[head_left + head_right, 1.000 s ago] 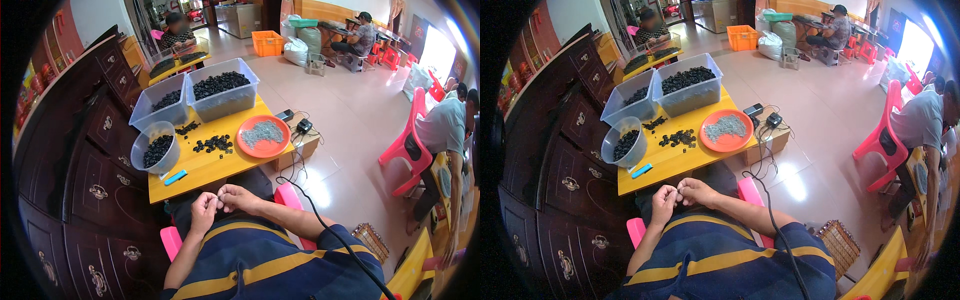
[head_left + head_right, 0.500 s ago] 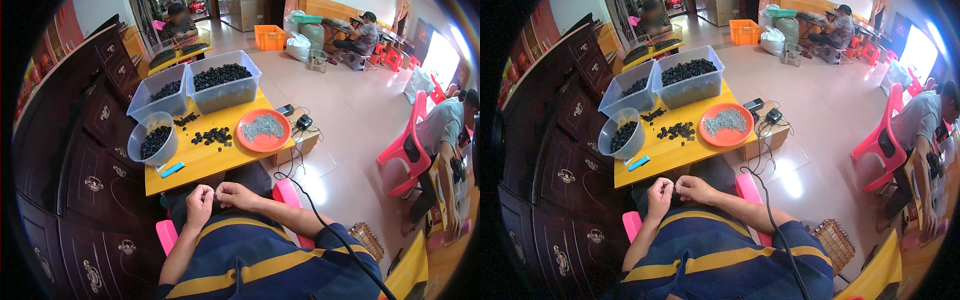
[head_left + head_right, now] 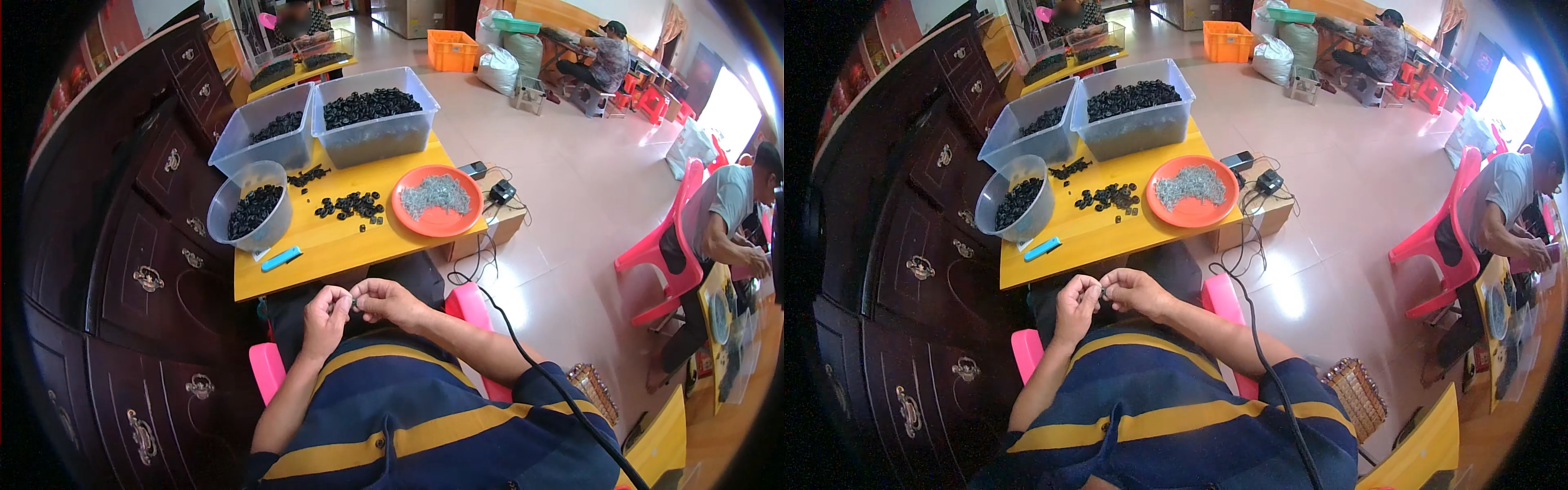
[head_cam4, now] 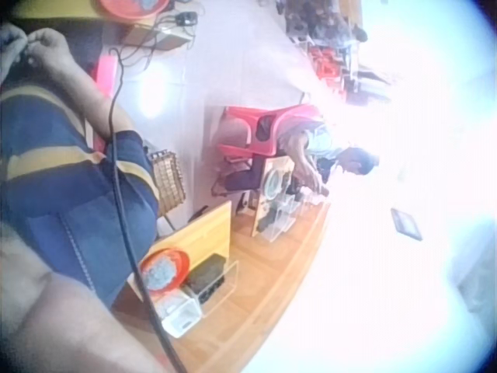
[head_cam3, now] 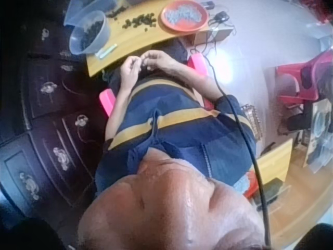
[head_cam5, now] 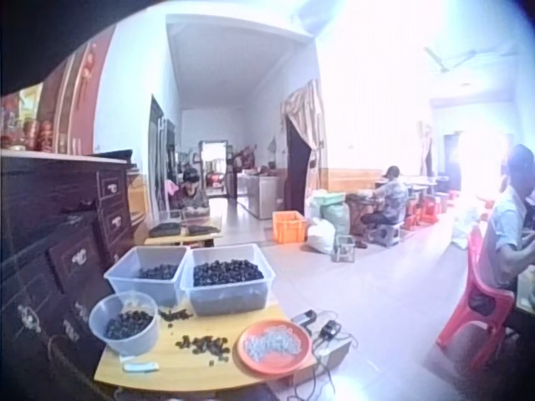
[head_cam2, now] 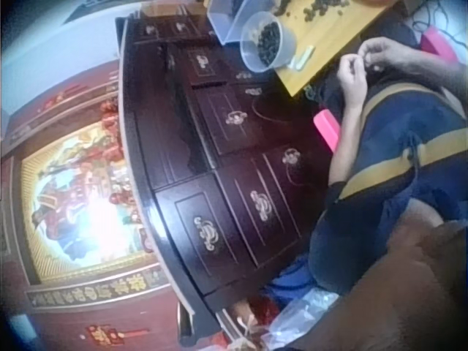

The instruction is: The person assembles hardware components by picking black plastic pieces and metal pins from the table and fitting them together by hand.

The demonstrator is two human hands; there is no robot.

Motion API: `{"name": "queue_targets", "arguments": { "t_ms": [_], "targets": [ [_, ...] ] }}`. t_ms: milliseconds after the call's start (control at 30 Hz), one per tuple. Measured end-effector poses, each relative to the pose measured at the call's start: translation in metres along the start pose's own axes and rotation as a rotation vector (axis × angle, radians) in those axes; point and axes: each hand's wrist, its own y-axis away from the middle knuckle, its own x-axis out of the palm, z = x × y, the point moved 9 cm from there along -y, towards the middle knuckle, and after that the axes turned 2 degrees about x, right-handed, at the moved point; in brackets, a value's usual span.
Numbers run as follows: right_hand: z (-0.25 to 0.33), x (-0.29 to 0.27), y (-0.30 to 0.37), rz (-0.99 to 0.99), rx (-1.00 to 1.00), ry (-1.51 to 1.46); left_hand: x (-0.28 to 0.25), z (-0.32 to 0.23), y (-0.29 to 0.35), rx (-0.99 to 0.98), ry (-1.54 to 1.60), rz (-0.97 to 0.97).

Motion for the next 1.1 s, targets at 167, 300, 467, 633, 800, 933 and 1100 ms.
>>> {"name": "queue_targets", "arguments": {
  "t_ms": [167, 300, 467, 633, 800, 933, 1100],
  "targets": [
    [0.005, -0.005, 0.0, -0.058, 0.02, 0.064, -0.002, -0.005, -0.002, 0.083, -0.108, -0.011],
    [0.009, -0.01, 0.004, -0.128, -0.029, 0.022, 0.003, -0.004, -0.004, 0.136, -0.12, 0.012],
    [0.01, -0.006, 0.005, -0.148, 0.003, -0.025, -0.004, -0.005, -0.001, 0.101, -0.132, -0.027],
    [0.009, -0.011, 0.005, -0.171, -0.014, -0.101, -0.01, 0.002, 0.001, 0.072, -0.078, -0.053],
    [0.008, -0.013, 0.001, -0.16, -0.045, -0.055, -0.009, 0.003, 0.0, 0.05, -0.075, -0.055],
    [0.013, -0.013, 0.001, -0.175, -0.066, 0.004, -0.008, 0.005, -0.003, 0.032, -0.058, -0.055],
    [0.011, -0.014, 0.001, -0.193, -0.065, 0.024, -0.008, 0.008, -0.003, 0.024, -0.058, -0.048]
  ]
}}
